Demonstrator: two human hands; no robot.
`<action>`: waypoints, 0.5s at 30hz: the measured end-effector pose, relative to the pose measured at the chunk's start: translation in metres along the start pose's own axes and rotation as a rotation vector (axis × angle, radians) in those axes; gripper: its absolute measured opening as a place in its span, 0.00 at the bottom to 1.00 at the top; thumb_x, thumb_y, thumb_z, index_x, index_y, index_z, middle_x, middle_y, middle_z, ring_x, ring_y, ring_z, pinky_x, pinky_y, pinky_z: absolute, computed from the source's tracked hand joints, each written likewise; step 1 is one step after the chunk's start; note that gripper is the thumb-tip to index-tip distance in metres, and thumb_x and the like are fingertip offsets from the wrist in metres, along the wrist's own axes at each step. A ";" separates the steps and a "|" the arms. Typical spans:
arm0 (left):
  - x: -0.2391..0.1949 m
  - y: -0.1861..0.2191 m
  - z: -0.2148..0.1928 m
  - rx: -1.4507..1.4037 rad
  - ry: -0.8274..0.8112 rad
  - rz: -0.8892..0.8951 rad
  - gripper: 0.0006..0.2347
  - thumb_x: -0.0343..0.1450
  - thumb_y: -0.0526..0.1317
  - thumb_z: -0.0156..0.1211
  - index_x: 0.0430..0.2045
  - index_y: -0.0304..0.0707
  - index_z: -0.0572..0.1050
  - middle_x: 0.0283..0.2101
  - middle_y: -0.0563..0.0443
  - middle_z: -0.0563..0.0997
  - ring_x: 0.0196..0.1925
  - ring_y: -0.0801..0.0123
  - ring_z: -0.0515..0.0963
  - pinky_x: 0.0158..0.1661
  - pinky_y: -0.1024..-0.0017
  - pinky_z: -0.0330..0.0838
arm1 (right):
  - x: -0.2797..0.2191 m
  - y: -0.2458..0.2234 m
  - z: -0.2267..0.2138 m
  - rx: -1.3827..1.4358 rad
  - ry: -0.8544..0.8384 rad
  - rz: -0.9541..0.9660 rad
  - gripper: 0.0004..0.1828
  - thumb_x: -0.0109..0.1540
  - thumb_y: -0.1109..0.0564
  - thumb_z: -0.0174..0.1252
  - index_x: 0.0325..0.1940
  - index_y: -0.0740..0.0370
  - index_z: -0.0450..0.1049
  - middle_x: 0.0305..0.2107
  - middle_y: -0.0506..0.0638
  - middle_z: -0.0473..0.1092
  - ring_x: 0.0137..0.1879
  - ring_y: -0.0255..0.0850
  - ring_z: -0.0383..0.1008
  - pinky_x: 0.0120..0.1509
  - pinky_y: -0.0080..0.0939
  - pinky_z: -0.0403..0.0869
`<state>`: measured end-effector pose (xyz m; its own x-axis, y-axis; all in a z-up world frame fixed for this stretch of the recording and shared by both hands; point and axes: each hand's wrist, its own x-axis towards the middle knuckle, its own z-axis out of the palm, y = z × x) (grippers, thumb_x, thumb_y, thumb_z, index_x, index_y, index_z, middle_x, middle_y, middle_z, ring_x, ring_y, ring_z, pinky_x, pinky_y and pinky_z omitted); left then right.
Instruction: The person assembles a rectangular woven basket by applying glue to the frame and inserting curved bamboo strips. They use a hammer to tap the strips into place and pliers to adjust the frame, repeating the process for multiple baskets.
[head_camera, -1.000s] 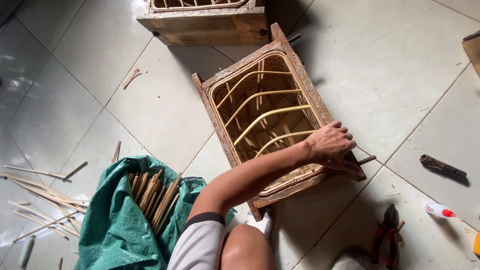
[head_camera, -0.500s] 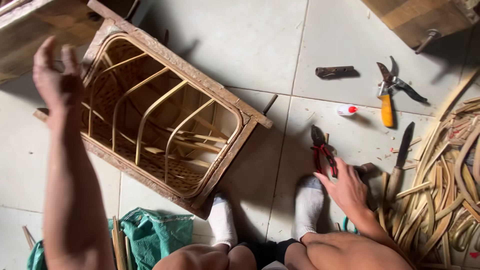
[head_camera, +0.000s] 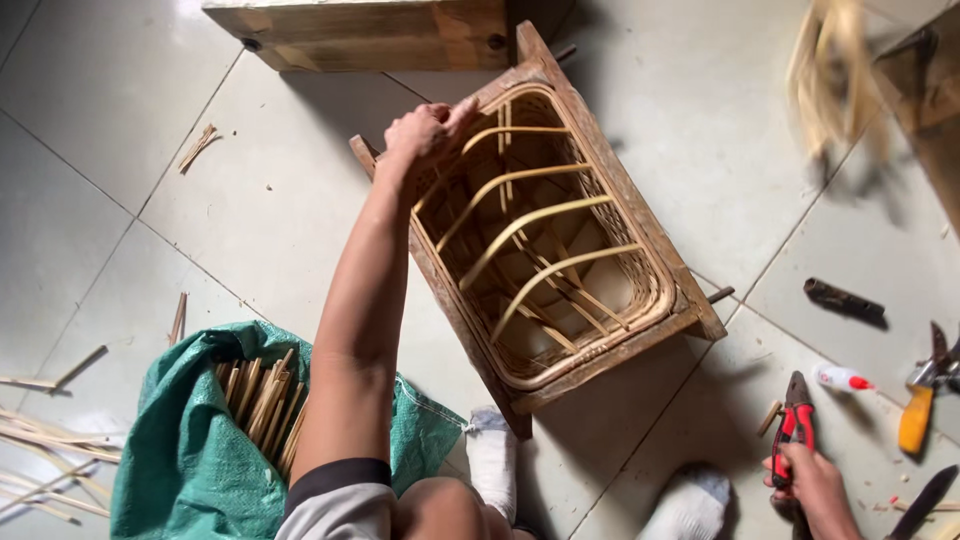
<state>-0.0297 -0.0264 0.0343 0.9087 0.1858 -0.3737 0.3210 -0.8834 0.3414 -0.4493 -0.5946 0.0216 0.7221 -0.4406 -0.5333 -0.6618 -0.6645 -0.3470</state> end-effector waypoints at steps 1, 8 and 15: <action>-0.003 0.001 -0.006 -0.003 -0.022 -0.015 0.31 0.67 0.73 0.38 0.57 0.65 0.74 0.51 0.43 0.82 0.52 0.51 0.82 0.55 0.55 0.73 | 0.003 -0.013 -0.018 0.105 -0.044 -0.004 0.31 0.63 0.50 0.54 0.68 0.68 0.64 0.45 0.67 0.77 0.53 0.59 0.79 0.61 0.56 0.75; -0.047 -0.023 0.007 -0.055 -0.118 0.139 0.34 0.72 0.71 0.34 0.46 0.48 0.84 0.45 0.33 0.84 0.50 0.43 0.83 0.58 0.53 0.73 | 0.005 -0.204 -0.113 0.427 -0.484 -0.166 0.26 0.66 0.59 0.40 0.66 0.74 0.65 0.50 0.66 0.78 0.59 0.53 0.80 0.67 0.49 0.73; -0.057 -0.027 0.004 -0.383 -0.352 0.226 0.24 0.74 0.58 0.48 0.50 0.38 0.80 0.41 0.39 0.86 0.44 0.49 0.86 0.48 0.56 0.82 | 0.024 -0.427 -0.049 0.219 -0.866 -0.308 0.29 0.70 0.56 0.38 0.58 0.89 0.69 0.72 0.48 0.61 0.59 0.44 0.79 0.60 0.44 0.75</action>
<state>-0.0908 -0.0151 0.0427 0.8436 -0.2023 -0.4974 0.2620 -0.6535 0.7101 -0.1396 -0.3513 0.1942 0.5289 0.3951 -0.7511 -0.5534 -0.5104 -0.6582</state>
